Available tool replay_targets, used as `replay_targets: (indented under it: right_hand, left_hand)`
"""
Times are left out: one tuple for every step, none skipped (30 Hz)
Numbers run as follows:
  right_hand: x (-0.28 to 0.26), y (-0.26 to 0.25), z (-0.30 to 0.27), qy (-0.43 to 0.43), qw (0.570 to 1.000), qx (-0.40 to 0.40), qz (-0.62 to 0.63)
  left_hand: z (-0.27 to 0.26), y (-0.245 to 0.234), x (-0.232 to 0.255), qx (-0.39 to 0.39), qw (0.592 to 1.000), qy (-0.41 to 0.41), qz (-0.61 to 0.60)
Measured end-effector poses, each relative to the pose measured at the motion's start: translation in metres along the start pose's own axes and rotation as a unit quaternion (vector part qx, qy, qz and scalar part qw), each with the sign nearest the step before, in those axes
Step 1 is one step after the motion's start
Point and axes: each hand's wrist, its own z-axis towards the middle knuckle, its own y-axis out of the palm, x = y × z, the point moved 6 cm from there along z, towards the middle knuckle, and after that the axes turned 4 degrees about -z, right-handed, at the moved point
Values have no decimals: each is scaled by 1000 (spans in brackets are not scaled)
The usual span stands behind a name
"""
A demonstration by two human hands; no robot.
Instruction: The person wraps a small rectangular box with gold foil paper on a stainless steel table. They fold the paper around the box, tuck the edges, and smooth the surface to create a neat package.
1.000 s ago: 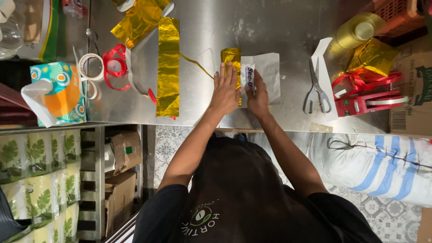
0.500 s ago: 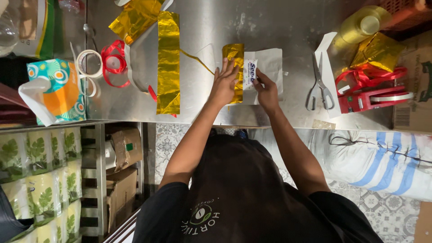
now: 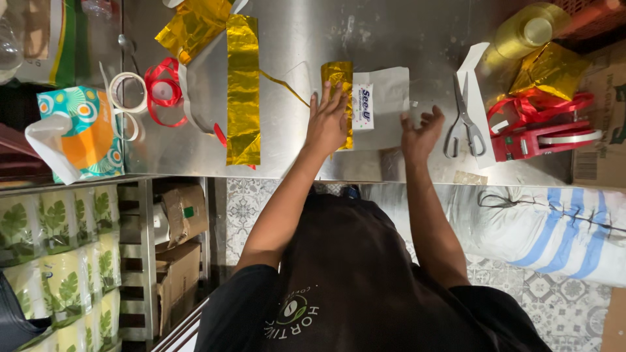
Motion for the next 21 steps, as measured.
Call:
replay_targets:
  right_hand:
    - [10, 5, 4, 52, 997, -52, 9]
    - [17, 9, 4, 104, 989, -103, 18]
    - [18, 10, 7, 106, 986, -125, -4]
    - [17, 9, 11, 109, 983, -146, -26]
    - [13, 10, 11, 112, 978, -171, -48]
    - [7, 9, 12, 108, 979, -169, -24]
    - [0, 9, 12, 105, 981, -166, -1]
    - [-9, 10, 11, 102, 981, -162, 22]
    - [-21, 12, 9, 65, 983, -169, 12]
    - [-34, 15, 5, 27, 984, -175, 2]
    - [-47, 20, 1, -11, 983, -182, -8]
    - [-62, 23, -4, -52, 983, -173, -18]
    - [-76, 27, -10, -93, 981, -165, -27]
    - [-89, 29, -16, -135, 978, -157, -37]
    - [-98, 30, -19, -148, 975, -157, -48]
    - [-106, 32, -21, -162, 973, -156, -59]
    - [-112, 32, -24, -175, 970, -155, -70]
    - [-120, 32, -26, -203, 965, -145, -82]
    - [-126, 31, -29, -231, 959, -134, -95]
    - [-131, 30, -32, -258, 952, -123, -108]
    - [-132, 30, -34, -258, 951, -122, -120]
  left_hand:
    - [1, 3, 2, 3, 1000, -6, 7]
    - [1, 4, 4, 16, 1000, -18, -6]
    - [4, 5, 5, 32, 999, -28, -17]
    - [7, 5, 7, 47, 998, -38, -29]
    - [7, 6, 9, 52, 998, -39, -26]
    - [7, 6, 10, 57, 997, -41, -23]
    - [7, 8, 11, 62, 997, -42, -21]
    - [7, 8, 11, 73, 996, -38, -24]
    - [5, 9, 12, 82, 996, -34, -28]
    - [4, 10, 12, 92, 995, -31, -32]
    - [3, 11, 12, 96, 994, -29, -35]
    - [1, 13, 12, 100, 994, -27, -38]
    - [1, 14, 12, 104, 993, -26, -41]
    - [1, 15, 11, 105, 993, -26, -42]
    - [1, 16, 11, 105, 993, -26, -44]
    - [0, 17, 10, 105, 993, -25, -45]
    - [0, 17, 9, 107, 992, -26, -55]
    - [0, 17, 7, 108, 992, -27, -65]
    - [0, 18, 7, 108, 991, -27, -76]
    - [0, 19, 7, 103, 991, -32, -77]
    - [0, 19, 7, 98, 992, -37, -77]
